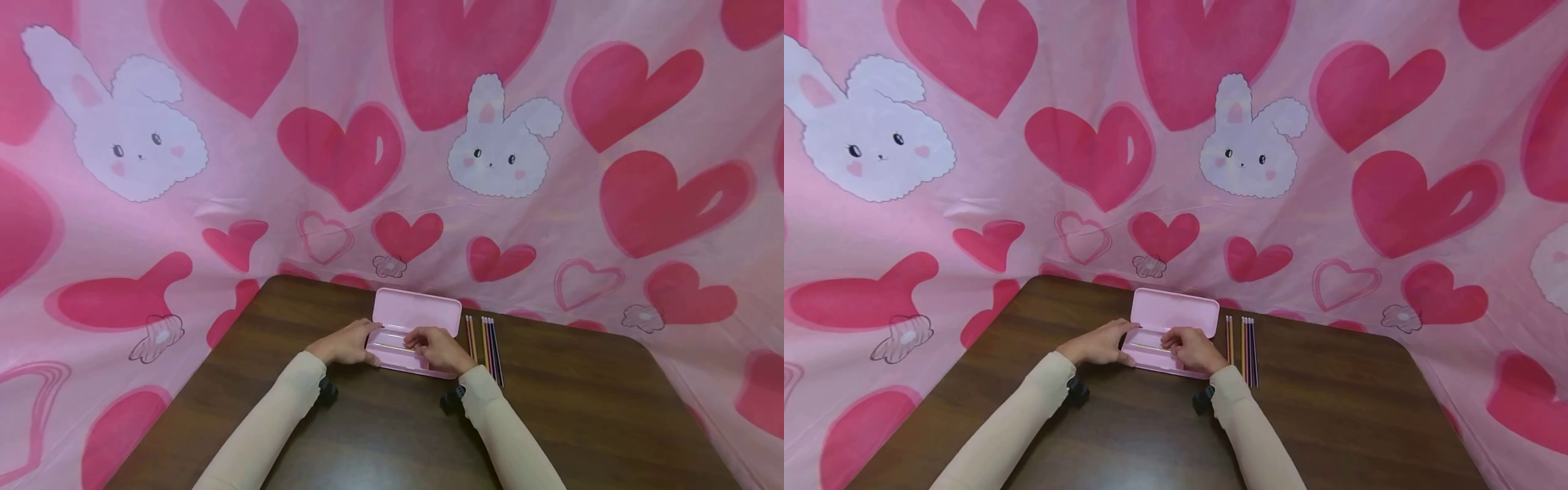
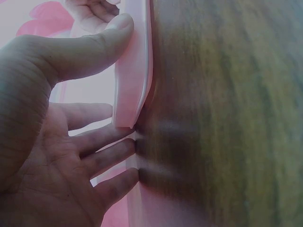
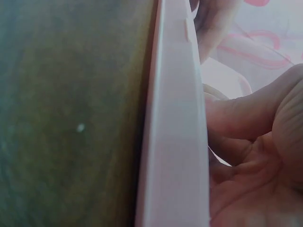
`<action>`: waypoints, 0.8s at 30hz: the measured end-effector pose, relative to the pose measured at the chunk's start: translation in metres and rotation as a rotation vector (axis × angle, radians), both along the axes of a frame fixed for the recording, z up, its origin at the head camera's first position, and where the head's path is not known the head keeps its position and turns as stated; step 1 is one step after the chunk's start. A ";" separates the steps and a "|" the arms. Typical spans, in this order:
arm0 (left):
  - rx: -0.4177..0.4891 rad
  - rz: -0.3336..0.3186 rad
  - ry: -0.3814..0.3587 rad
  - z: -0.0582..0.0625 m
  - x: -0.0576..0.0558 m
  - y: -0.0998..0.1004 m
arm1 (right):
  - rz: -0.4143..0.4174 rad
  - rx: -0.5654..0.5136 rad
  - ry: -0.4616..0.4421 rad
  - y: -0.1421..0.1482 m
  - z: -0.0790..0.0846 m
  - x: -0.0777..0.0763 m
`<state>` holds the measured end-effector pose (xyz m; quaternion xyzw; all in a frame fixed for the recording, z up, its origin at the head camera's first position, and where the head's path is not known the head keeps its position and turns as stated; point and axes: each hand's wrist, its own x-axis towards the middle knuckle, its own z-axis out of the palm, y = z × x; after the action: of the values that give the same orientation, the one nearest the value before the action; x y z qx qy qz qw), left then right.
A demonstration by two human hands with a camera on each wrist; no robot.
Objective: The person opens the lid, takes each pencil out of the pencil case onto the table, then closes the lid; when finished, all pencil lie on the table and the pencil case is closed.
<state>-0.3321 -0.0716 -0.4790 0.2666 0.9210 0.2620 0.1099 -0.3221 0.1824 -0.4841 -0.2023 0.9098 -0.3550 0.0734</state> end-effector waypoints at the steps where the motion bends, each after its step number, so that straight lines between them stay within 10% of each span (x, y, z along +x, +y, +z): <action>1: 0.000 0.000 0.000 0.000 0.000 0.000 | 0.004 -0.004 -0.008 0.000 0.000 0.000; 13: 0.005 0.003 -0.016 0.002 0.002 0.001 | 0.010 -0.033 0.051 0.001 0.001 0.000; 24: 0.000 0.001 -0.005 0.002 0.001 0.001 | -0.209 -0.205 0.182 0.008 0.019 0.002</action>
<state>-0.3309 -0.0709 -0.4769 0.2654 0.9208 0.2628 0.1121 -0.3202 0.1900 -0.4648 -0.1444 0.8878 -0.4318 -0.0673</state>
